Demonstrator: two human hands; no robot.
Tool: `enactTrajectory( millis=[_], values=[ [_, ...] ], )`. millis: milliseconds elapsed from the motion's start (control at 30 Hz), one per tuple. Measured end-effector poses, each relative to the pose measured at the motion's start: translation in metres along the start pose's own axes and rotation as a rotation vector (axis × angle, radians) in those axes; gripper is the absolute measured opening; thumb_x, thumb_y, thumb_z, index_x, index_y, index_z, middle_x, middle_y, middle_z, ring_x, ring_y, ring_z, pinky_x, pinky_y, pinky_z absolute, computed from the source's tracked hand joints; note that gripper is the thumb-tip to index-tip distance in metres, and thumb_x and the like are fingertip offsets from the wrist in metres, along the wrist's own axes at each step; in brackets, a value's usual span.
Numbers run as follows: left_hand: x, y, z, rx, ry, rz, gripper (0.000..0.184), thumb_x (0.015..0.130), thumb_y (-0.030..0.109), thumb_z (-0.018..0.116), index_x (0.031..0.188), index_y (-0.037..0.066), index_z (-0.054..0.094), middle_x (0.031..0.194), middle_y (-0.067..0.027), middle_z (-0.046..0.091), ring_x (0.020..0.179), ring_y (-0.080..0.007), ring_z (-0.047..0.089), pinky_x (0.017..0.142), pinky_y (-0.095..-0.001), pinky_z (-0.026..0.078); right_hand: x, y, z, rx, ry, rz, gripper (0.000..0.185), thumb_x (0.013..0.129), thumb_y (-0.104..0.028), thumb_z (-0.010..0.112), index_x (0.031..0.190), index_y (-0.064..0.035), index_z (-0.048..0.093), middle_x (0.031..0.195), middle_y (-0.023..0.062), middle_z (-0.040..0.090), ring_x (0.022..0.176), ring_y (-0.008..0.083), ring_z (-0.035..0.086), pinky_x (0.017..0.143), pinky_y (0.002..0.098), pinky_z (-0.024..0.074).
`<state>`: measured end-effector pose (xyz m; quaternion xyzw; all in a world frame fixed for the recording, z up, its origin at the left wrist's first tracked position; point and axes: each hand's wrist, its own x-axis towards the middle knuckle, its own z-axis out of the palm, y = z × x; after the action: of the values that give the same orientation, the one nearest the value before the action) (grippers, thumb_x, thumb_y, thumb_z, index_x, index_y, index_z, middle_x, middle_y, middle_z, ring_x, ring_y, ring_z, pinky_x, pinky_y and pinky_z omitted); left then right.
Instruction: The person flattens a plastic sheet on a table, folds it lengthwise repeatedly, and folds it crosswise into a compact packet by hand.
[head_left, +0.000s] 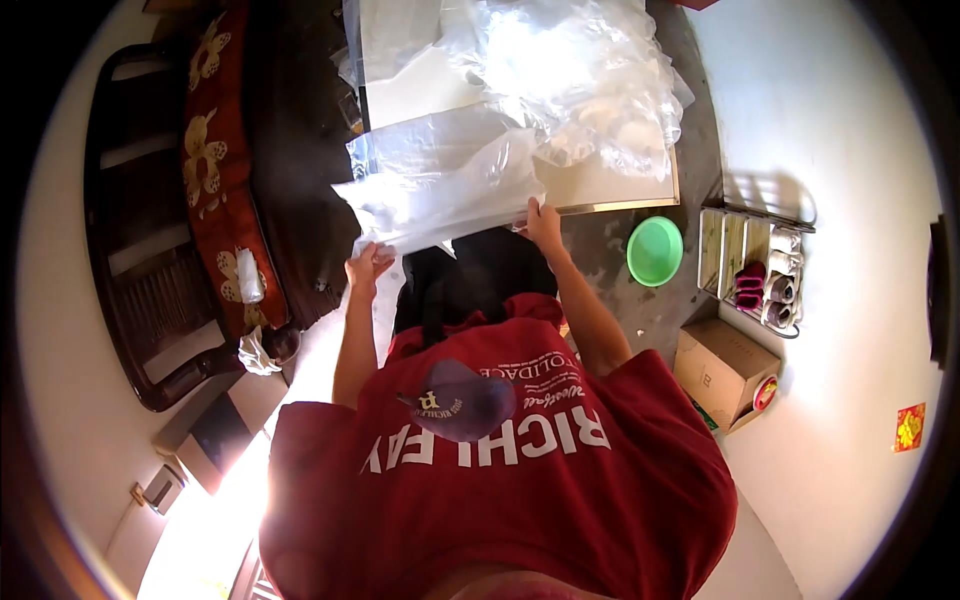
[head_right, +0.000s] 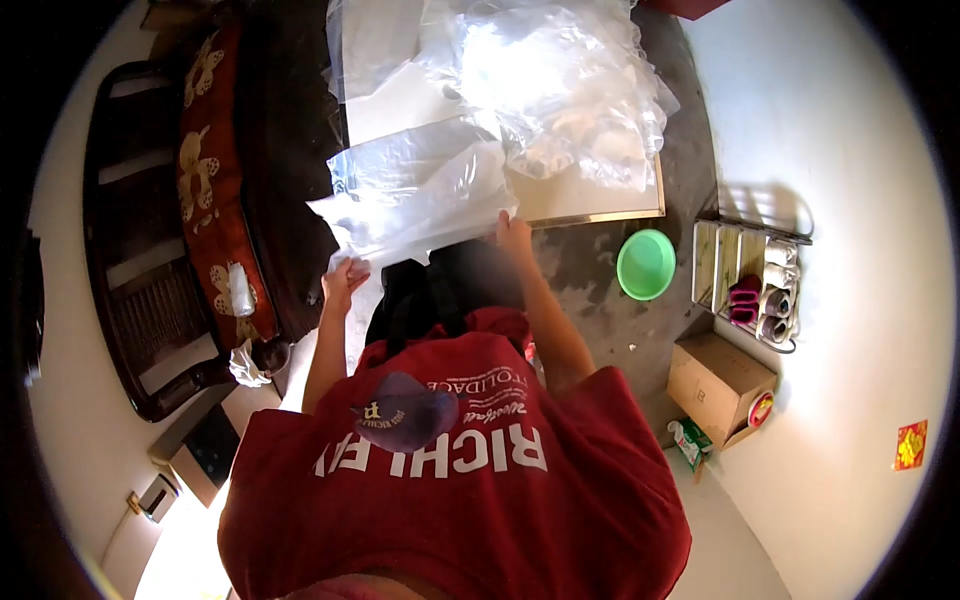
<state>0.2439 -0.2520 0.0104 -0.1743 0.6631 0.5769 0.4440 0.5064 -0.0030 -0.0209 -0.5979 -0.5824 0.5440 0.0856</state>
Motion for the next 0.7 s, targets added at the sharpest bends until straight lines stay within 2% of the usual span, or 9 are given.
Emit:
enactTrajectory(
  millis=[67,133,267,333,367,433,567,667,700],
  values=[
    [-0.020,0.004,0.007,-0.007,-0.058,0.086,0.025,0.084,0.020,0.057,0.093,-0.004,0.058,0.087,-0.0151,0.064,0.073,-0.0241,0.064,0.069,-0.0394,0.056,-0.010,-0.005,-0.005,0.130,-0.022,0.041,0.029,0.091,-0.021,0.046,0.088,0.0072,0.053,0.064,0.0134,0.062,0.051,0.0203,0.062,0.046,0.0303,0.0494],
    [-0.016,0.002,0.001,0.028,-0.042,0.114,0.025,0.084,0.020,0.056,0.095,-0.003,0.058,0.090,-0.0145,0.064,0.076,-0.0235,0.064,0.069,-0.0376,0.056,-0.029,-0.039,-0.016,-0.042,0.008,-0.113,0.031,0.091,-0.023,0.046,0.083,0.0063,0.053,0.061,0.0139,0.061,0.050,0.0210,0.063,0.045,0.0316,0.0518],
    [-0.001,0.010,-0.001,0.060,-0.023,0.168,0.024,0.085,0.020,0.055,0.097,-0.001,0.058,0.092,-0.0112,0.065,0.078,-0.0207,0.064,0.067,-0.0333,0.054,-0.015,-0.041,-0.021,0.065,-0.013,-0.056,0.031,0.091,-0.022,0.046,0.083,0.0068,0.052,0.059,0.0126,0.060,0.051,0.0200,0.062,0.046,0.0315,0.0514],
    [-0.009,0.030,0.014,0.100,0.012,0.206,0.025,0.085,0.022,0.056,0.097,0.001,0.059,0.092,-0.0100,0.064,0.077,-0.0202,0.063,0.069,-0.0332,0.053,-0.002,-0.040,-0.021,-0.328,0.110,-0.315,0.030,0.092,-0.022,0.044,0.080,0.0036,0.055,0.066,0.0131,0.062,0.054,0.0182,0.061,0.051,0.0320,0.0484],
    [-0.007,0.039,0.015,0.063,0.022,0.220,0.023,0.085,0.021,0.056,0.096,0.001,0.060,0.090,-0.0087,0.065,0.076,-0.0204,0.064,0.068,-0.0331,0.054,0.000,-0.042,-0.020,-0.329,0.110,-0.316,0.030,0.092,-0.022,0.044,0.080,0.0036,0.055,0.066,0.0131,0.062,0.054,0.0182,0.061,0.051,0.0320,0.0484],
    [-0.002,0.054,0.018,0.012,0.062,0.241,0.022,0.084,0.022,0.057,0.096,0.003,0.061,0.088,-0.0057,0.064,0.074,-0.0189,0.064,0.067,-0.0316,0.053,-0.006,-0.072,-0.022,0.307,0.017,-0.169,0.030,0.092,-0.022,0.044,0.083,0.0034,0.056,0.070,0.0118,0.062,0.058,0.0170,0.061,0.053,0.0296,0.0483],
    [-0.016,0.080,0.026,-0.135,0.093,0.410,0.023,0.082,0.021,0.061,0.097,0.004,0.061,0.095,-0.0043,0.062,0.086,-0.0165,0.059,0.073,-0.0310,0.048,-0.007,-0.081,-0.022,0.322,0.075,-0.296,0.031,0.092,-0.024,0.046,0.083,0.0041,0.057,0.073,0.0095,0.061,0.065,0.0173,0.062,0.056,0.0291,0.0524],
    [-0.018,0.069,0.016,-0.234,-0.051,0.440,0.023,0.082,0.019,0.060,0.100,0.004,0.060,0.096,-0.0040,0.062,0.086,-0.0165,0.059,0.075,-0.0316,0.047,-0.013,-0.065,-0.015,0.569,0.024,-0.232,0.028,0.092,-0.021,0.046,0.085,0.0033,0.058,0.077,0.0084,0.061,0.069,0.0170,0.062,0.057,0.0286,0.0526],
    [-0.020,0.053,0.012,-0.252,0.037,0.364,0.021,0.084,0.018,0.057,0.099,0.005,0.060,0.096,-0.0034,0.062,0.086,-0.0165,0.059,0.073,-0.0314,0.047,-0.021,-0.060,-0.013,0.631,0.007,-0.095,0.026,0.091,-0.020,0.046,0.085,0.0021,0.058,0.078,0.0084,0.062,0.069,0.0170,0.062,0.057,0.0288,0.0530]
  ],
)
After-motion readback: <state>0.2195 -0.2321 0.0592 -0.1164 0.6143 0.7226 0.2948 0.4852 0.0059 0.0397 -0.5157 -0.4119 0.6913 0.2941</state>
